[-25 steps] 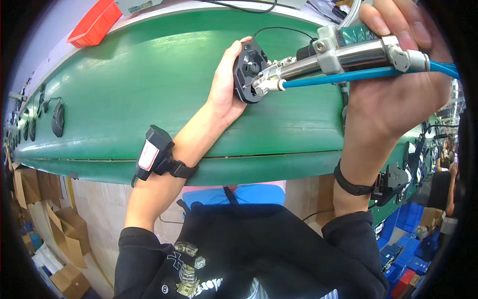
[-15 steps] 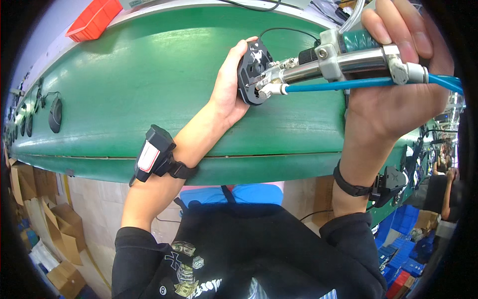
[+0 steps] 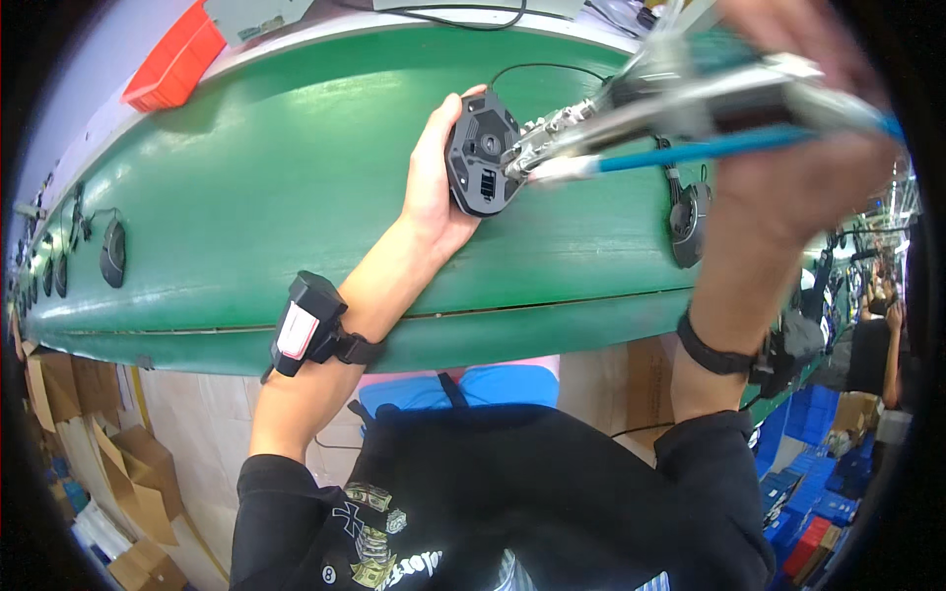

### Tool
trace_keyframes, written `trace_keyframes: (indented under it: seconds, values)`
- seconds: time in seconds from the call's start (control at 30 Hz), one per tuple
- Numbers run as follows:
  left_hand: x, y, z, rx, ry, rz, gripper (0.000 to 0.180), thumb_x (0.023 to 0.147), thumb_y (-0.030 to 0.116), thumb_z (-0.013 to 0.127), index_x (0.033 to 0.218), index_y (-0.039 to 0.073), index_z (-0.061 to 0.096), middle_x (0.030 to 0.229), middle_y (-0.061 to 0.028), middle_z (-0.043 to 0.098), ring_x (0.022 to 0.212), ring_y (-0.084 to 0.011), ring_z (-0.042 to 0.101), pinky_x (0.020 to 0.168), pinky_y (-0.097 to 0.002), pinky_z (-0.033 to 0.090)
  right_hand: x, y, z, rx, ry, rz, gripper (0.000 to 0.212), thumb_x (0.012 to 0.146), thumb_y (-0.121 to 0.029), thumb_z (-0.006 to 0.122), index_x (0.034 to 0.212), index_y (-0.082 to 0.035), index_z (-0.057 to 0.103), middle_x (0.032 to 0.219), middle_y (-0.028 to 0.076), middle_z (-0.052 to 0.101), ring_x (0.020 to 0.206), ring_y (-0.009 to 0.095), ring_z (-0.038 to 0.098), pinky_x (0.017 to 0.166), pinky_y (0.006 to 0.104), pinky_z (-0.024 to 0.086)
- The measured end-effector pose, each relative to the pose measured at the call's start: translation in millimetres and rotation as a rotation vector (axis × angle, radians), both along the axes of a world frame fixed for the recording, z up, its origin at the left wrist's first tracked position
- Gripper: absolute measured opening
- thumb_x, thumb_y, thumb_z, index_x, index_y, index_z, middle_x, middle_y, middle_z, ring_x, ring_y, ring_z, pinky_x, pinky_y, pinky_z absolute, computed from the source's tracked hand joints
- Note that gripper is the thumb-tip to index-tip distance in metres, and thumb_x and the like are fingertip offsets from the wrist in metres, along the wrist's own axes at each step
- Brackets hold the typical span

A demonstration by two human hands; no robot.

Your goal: Manually assemble the base and internal components of computer mice using an industrial screwdriver.

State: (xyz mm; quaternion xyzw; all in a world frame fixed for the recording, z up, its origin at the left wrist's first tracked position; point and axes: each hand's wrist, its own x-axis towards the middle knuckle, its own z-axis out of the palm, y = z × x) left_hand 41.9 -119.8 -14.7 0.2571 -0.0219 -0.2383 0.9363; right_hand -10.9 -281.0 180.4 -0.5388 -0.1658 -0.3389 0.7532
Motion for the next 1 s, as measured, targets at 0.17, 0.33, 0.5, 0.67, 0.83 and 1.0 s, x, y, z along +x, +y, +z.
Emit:
trace_keyframes:
  seconds: [0.17,0.33,0.5,0.67,0.83,1.0]
  values:
    - [8.0,4.9,-2.4,0.003,-0.045,-0.019,0.045,0.102,0.044,0.043,0.133,0.012,0.046,0.107,-0.0195,0.062,0.095,-0.0330,0.066,0.086,-0.0494,0.057,-19.6,-28.8,2.4,-0.153,0.012,0.277,0.012,0.093,-0.010,0.052,0.096,0.000,0.057,0.091,0.009,0.057,0.082,0.016,0.057,0.084,0.0334,0.048]
    - [6.3,8.8,-3.3,-0.018,-0.040,-0.056,0.046,0.103,0.043,0.041,0.136,0.012,0.046,0.109,-0.0244,0.063,0.096,-0.0351,0.066,0.091,-0.0504,0.056,-20.1,-26.4,-5.0,0.037,0.041,0.490,0.018,0.093,-0.005,0.050,0.077,-0.011,0.043,0.077,-0.001,0.037,0.067,0.007,0.039,0.070,0.0267,0.036]
    - [5.1,8.2,-0.1,-0.058,-0.059,-0.125,0.046,0.103,0.044,0.042,0.136,0.012,0.047,0.110,-0.0240,0.064,0.098,-0.0347,0.066,0.089,-0.0473,0.056,-3.1,-31.7,-15.7,-0.012,0.029,0.565,0.021,0.095,-0.006,0.047,0.075,-0.011,0.041,0.078,0.000,0.040,0.067,0.008,0.041,0.070,0.0266,0.037]
    - [3.2,5.9,3.2,-0.045,-0.013,-0.121,0.046,0.102,0.044,0.043,0.134,0.011,0.049,0.111,-0.0228,0.065,0.101,-0.0319,0.066,0.089,-0.0453,0.055,0.2,-29.6,-19.2,-0.011,0.030,0.549,0.022,0.095,-0.006,0.046,0.074,-0.011,0.040,0.077,-0.001,0.041,0.066,0.007,0.041,0.070,0.0267,0.037]
    - [3.3,6.6,1.9,-0.064,-0.048,-0.156,0.045,0.102,0.043,0.045,0.132,0.010,0.051,0.111,-0.0210,0.066,0.103,-0.0303,0.066,0.091,-0.0432,0.055,0.6,-27.2,-18.2,-0.003,0.081,0.589,0.024,0.097,-0.008,0.044,0.074,-0.012,0.040,0.074,-0.002,0.041,0.064,0.006,0.043,0.070,0.0268,0.038]
    - [1.3,7.9,-0.1,-0.052,-0.012,-0.141,0.043,0.101,0.043,0.047,0.128,0.011,0.051,0.104,-0.0196,0.066,0.094,-0.0315,0.068,0.084,-0.0422,0.056,2.6,-11.8,-27.1,-0.015,0.069,0.644,0.023,0.097,-0.010,0.045,0.075,-0.014,0.042,0.074,-0.003,0.043,0.064,0.005,0.044,0.071,0.0263,0.038]
